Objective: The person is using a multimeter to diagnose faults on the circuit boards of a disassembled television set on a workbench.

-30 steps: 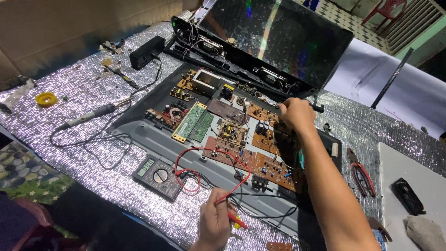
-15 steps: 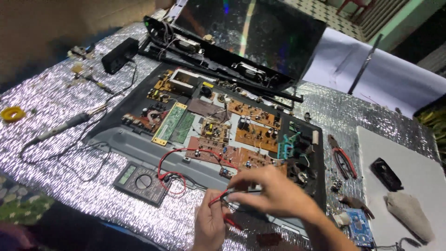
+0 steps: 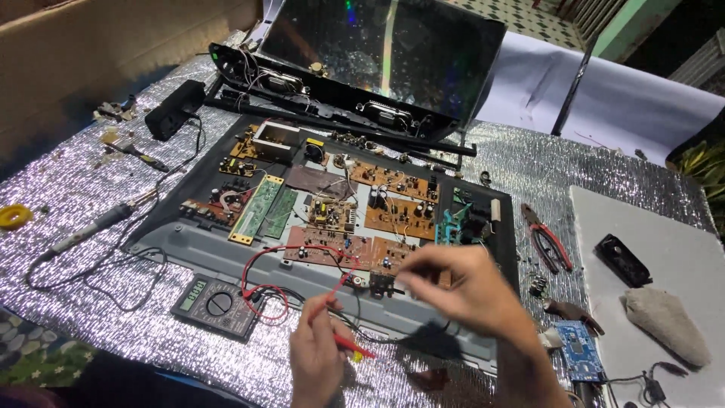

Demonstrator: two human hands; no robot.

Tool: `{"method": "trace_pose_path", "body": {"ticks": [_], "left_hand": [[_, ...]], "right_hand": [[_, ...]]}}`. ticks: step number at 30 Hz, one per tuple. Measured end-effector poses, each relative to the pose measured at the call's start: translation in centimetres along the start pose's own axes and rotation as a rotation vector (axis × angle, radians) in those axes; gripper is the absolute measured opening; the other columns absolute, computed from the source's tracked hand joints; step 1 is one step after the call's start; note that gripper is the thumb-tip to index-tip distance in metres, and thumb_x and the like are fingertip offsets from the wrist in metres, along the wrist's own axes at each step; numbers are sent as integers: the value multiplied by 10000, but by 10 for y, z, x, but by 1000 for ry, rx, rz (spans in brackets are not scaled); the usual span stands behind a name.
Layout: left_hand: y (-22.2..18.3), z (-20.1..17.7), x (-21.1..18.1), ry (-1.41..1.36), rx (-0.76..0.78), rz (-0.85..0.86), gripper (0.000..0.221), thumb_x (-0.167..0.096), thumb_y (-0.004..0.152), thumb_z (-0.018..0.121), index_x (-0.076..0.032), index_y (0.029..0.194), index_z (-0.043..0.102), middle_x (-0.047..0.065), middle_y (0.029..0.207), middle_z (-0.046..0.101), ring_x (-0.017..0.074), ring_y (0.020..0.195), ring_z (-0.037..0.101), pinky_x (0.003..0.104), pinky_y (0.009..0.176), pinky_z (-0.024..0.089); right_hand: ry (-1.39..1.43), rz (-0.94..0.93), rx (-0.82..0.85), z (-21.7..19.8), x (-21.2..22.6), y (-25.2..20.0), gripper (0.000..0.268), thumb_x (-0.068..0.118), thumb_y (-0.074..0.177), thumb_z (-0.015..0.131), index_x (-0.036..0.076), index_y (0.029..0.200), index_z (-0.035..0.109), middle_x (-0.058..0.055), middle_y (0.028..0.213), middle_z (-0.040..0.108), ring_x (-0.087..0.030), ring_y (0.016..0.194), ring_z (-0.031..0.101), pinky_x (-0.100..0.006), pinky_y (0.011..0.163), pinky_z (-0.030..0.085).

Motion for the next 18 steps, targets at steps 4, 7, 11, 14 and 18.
{"method": "trace_pose_path", "body": {"ticks": [4, 7, 11, 14, 18], "left_hand": [[25, 4, -47, -93, 14, 10, 324, -165, 1128, 400, 28, 928, 564, 127, 615, 619, 251, 479, 754, 247, 315, 612], [50, 22, -97, -14, -118, 51, 434, -256, 1093, 510, 2, 764, 628, 210, 610, 756, 153, 309, 525, 208, 245, 286], [81, 49, -141, 99, -251, 356, 455, -189, 1054, 624, -20, 632, 617, 145, 428, 606, 137, 298, 482, 215, 301, 338], [111, 70, -148, 148, -296, 439, 475, -223, 1056, 620, -53, 613, 618, 128, 454, 620, 134, 324, 520, 223, 306, 358], [137, 99, -152, 13, -114, 257, 481, -330, 1100, 501, 12, 810, 673, 236, 692, 731, 250, 595, 768, 271, 509, 647]], "right_hand": [[-113, 151, -268, -33, -11, 6, 140, 170, 873, 767, 105, 993, 801, -40, 865, 817, -113, 648, 723, -221, 574, 619], [-144, 408, -466, -50, -42, 14, 150, 158, 895, 773, 98, 1031, 789, -54, 885, 797, -155, 748, 735, -259, 667, 628], [-230, 330, -714, -54, -84, 20, 94, 217, 888, 836, 195, 977, 816, -50, 764, 761, -207, 704, 734, -353, 677, 569], [-232, 360, -737, -52, -113, 32, 97, 208, 907, 812, 186, 1000, 829, -82, 810, 774, -250, 747, 750, -374, 692, 577], [-195, 379, -695, -47, -140, 42, 129, 161, 897, 806, 139, 1018, 843, -135, 880, 788, -353, 827, 763, -415, 785, 591]]}}
Point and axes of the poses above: each hand's wrist, its own y-axis towards the middle knuckle, its own z-axis out of the palm, x = y × z, the point moved 2 cm from there along y, towards the middle knuckle
